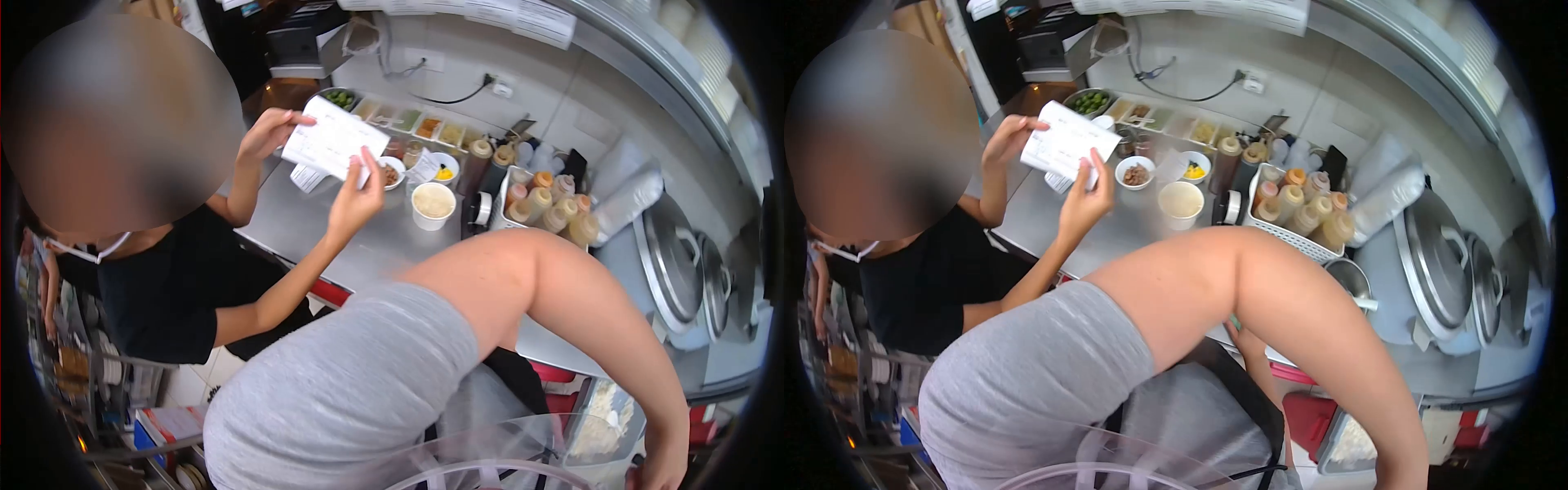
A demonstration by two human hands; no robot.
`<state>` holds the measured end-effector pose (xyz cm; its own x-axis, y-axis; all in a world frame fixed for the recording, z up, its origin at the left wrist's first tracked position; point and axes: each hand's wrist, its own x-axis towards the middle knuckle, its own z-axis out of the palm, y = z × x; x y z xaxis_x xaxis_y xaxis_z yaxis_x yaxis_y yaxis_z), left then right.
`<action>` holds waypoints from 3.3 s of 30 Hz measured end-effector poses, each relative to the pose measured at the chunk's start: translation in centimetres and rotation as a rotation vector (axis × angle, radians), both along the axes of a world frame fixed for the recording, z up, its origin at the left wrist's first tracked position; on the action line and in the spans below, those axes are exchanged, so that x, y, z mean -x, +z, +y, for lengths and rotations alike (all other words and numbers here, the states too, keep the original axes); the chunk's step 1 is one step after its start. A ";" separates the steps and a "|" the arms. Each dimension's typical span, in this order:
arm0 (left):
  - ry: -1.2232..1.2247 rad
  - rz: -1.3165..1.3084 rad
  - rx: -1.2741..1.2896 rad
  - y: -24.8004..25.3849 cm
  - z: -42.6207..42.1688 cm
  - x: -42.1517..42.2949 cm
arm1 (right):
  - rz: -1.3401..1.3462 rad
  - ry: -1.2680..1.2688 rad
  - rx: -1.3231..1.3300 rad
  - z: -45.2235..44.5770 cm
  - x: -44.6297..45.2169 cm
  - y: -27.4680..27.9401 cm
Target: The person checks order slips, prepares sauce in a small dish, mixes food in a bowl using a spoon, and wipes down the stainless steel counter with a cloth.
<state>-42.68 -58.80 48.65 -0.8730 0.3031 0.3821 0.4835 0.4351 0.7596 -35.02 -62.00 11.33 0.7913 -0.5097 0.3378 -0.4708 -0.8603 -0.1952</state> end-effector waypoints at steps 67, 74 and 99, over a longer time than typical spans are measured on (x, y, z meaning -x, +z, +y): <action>2.464 0.364 -1.284 -23.5 22.5 -34.6 | 0.073 0.855 -0.068 7.1 -43.0 -2.2; 2.579 0.490 -1.245 -25.0 27.5 -37.8 | 0.056 0.975 -0.052 12.4 -44.0 -2.5; 2.921 -0.401 -0.978 -46.4 32.9 -40.3 | -0.092 0.577 -0.095 -1.0 -21.4 10.6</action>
